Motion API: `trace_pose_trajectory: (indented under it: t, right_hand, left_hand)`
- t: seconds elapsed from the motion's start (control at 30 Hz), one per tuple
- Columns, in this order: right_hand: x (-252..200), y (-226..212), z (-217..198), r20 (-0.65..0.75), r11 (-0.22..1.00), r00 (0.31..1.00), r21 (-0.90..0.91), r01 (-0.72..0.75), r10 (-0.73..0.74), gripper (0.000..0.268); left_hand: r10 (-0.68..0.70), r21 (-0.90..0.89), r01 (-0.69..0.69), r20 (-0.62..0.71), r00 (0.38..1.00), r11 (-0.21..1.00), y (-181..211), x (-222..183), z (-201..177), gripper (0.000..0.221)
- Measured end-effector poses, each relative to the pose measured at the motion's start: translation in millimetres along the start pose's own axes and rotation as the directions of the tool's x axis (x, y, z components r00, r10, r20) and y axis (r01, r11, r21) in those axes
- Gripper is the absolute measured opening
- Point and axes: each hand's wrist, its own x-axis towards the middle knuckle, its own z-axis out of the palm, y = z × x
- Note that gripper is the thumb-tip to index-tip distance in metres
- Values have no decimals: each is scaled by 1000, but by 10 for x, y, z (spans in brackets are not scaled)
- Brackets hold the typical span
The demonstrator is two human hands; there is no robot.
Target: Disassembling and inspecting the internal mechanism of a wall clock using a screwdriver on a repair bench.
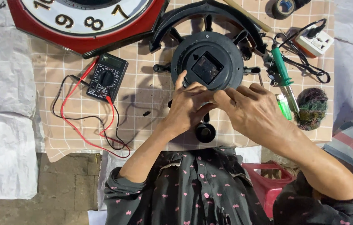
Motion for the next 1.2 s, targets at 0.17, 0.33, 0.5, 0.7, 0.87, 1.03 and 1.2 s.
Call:
trace_pose_trajectory:
  t: [0.17,0.33,0.5,0.7,0.87,1.03,1.2]
  right_hand:
    - [-51,6,32,-27,997,997,26,-72,73,19]
    - [-250,51,150,-158,975,968,137,-174,195,21]
    - [-1076,492,590,-192,499,593,764,-410,782,15]
    - [-898,277,705,425,-467,317,882,65,848,34]
    - [-670,179,901,347,-465,468,870,163,813,32]
    - [-676,193,947,300,-398,531,914,76,792,40]
    - [-673,167,963,303,-409,544,909,82,783,28]
  left_hand:
    - [-27,63,17,154,988,998,7,-16,-47,13]
    - [-47,36,42,150,988,998,-75,-67,-26,26]
    - [-209,-21,208,-83,974,978,-460,-124,-210,38]
    - [-415,137,452,-230,880,881,-634,64,-292,32]
    - [-491,466,503,-158,857,728,-758,132,-111,35]
    - [-472,321,508,-188,861,799,-707,139,-143,33]
    - [-450,106,472,-183,874,875,-567,177,-260,32]
